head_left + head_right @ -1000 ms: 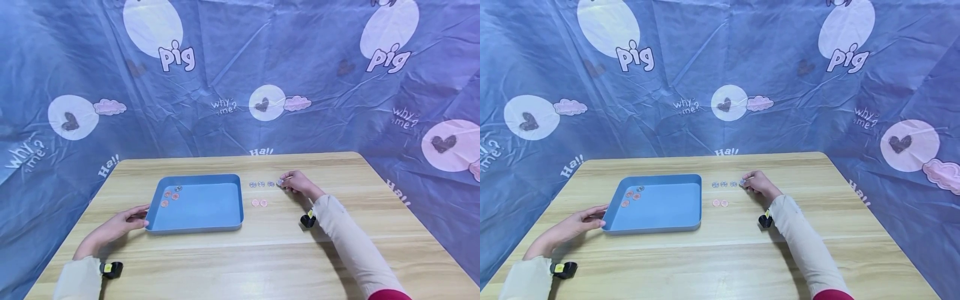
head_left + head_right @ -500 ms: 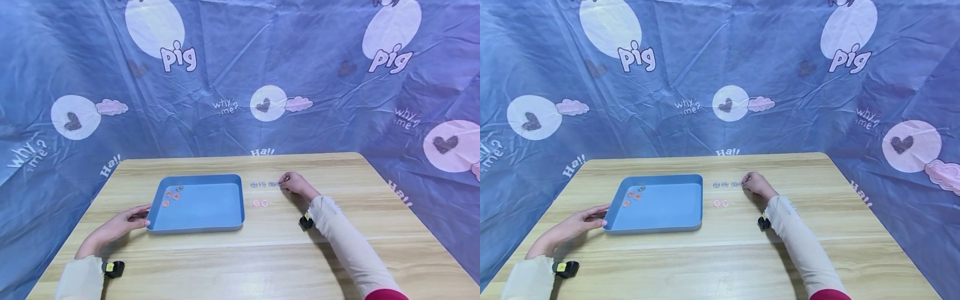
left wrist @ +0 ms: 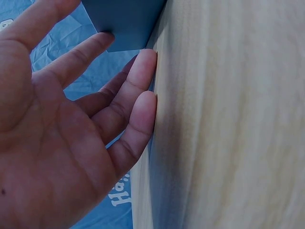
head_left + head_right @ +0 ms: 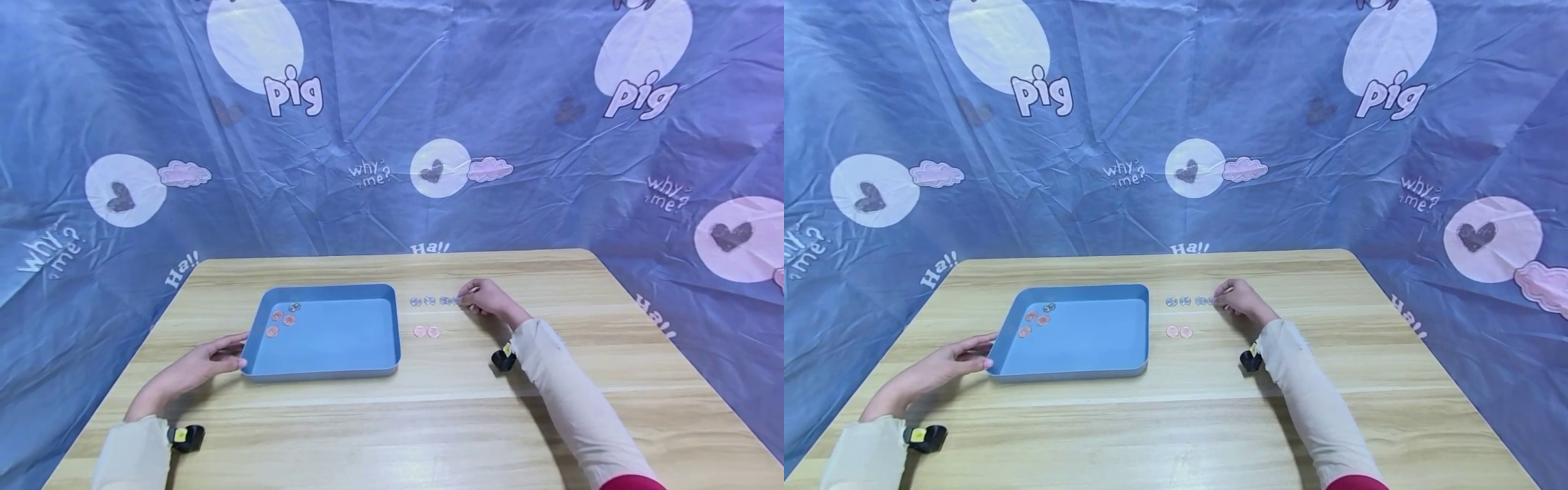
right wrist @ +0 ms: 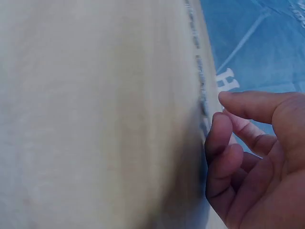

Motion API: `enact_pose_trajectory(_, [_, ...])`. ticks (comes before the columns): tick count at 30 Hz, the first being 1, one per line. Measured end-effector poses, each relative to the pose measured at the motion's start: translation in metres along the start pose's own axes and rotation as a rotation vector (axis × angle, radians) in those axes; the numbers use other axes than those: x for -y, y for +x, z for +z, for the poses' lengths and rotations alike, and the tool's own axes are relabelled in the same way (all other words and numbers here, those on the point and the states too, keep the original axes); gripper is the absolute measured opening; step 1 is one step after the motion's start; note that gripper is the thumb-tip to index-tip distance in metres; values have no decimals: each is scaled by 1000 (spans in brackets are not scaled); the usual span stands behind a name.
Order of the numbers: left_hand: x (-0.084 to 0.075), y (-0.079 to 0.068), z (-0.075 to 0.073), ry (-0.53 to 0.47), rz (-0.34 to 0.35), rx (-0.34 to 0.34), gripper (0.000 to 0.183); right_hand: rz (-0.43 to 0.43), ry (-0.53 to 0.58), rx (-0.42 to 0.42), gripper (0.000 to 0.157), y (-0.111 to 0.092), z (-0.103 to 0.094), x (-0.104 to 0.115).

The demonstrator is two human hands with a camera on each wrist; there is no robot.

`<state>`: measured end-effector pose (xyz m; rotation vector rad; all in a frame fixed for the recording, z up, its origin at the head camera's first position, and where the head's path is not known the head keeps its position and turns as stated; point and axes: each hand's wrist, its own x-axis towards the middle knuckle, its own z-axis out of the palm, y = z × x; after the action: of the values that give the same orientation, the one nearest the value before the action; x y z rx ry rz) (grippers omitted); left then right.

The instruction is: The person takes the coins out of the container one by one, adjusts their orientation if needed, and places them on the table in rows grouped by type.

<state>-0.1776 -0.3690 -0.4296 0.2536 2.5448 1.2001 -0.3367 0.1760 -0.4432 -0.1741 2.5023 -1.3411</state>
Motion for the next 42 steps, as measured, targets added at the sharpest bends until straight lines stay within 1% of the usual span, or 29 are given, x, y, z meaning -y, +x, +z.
enact_pose_trajectory(3, [0, 0, 1, -7, -5, 1, 71, 11, 58, 6, 36, -4, -7, 6])
enact_pose_trajectory(6, [1, 1, 1, -25, -13, 1, 72, 5, 84, 13, 44, -6, -14, 15])
enact_pose_trajectory(8, [1, 1, 0, -30, -13, 4, 72, -4, 102, 20, 47, -7, -17, 24])
enact_pose_trajectory(11, [1, 1, 0, -31, -11, 6, 72, -25, 154, 39, 45, -8, -17, 39])
enact_pose_trajectory(14, [0, 0, -1, -29, -13, 9, 72, -44, 217, 74, 40, -11, -11, 55])
enact_pose_trajectory(18, [-1, 0, -2, -28, -17, 12, 72, -78, 264, 139, 39, -16, 2, 79])
enact_pose_trajectory(23, [-1, 1, -2, -15, -23, 8, 72, -104, 303, 209, 40, -14, 22, 107])
enact_pose_trajectory(30, [0, 2, 0, 17, -20, -3, 71, -132, 316, 268, 36, -7, 62, 145])
enact_pose_trajectory(36, [1, 2, 0, 4, -24, -3, 71, -158, 312, 331, 34, 1, 97, 170])
enact_pose_trajectory(42, [1, 2, 0, 0, -33, -4, 71, -138, 336, 367, 31, 10, 128, 190])
